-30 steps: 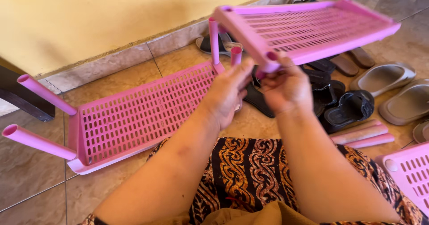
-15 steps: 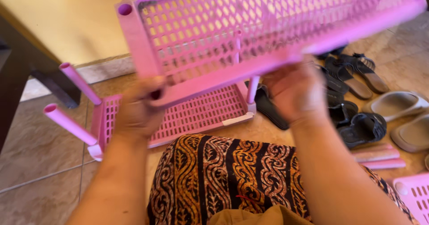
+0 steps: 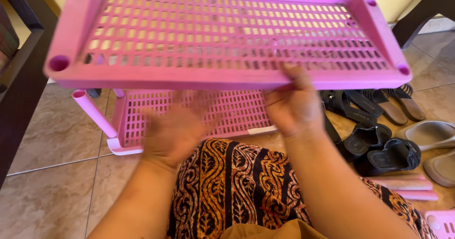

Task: The person assembles a pink plastic shoe rack by inserting cylindrical legs into two perforated trays and securing them. They handle the trays and legs by hand, aligning and pushing the parts together to form a two-tiered rack.

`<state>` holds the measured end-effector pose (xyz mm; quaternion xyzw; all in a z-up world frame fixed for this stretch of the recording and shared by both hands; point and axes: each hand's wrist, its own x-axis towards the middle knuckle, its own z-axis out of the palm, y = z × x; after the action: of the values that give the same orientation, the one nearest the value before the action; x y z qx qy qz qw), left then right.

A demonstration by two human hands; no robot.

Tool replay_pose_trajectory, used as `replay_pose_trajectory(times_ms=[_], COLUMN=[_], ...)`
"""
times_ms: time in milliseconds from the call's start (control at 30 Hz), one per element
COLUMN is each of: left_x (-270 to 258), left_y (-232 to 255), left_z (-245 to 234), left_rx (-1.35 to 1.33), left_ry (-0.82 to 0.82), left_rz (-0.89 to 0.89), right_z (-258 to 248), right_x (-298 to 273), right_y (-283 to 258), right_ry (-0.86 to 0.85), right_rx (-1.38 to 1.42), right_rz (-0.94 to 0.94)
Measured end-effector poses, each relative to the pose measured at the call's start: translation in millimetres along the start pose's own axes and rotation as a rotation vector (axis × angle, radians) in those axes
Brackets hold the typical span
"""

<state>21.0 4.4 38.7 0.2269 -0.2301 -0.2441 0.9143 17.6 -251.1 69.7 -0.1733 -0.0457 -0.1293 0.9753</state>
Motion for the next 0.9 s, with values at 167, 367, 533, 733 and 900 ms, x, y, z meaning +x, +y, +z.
replay_pose_trajectory(times_ms=[167,367,533,733,900], left_x=[41.5,38.7,38.0,62.0,91.0], left_y=[-23.4,15.6,28.5,24.9,27.2], left_z=[11.8,-18.0,-37.5,-36.5,-39.1], left_rx=[0.093,-0.175,-0.149,-0.165,-0.176], left_ry=[0.284,0.498,0.514,0.508,0.507], left_rz=[0.151,0.26,0.309,0.32,0.33], right_z=[4.3,7.2,-17.8,-54.2,-90.9], right_x=[-17.0,-19.8,-0.2,36.4,57.0], right_y=[50.0,20.4,-7.4,-23.2,-63.9], right_ry=[-0.077,-0.112,-0.036,0.171,0.326], right_rx=[-0.05,-0.182,-0.131,-0.44,-0.796], right_rz=[0.196,0.108,0.002,0.05,-0.129])
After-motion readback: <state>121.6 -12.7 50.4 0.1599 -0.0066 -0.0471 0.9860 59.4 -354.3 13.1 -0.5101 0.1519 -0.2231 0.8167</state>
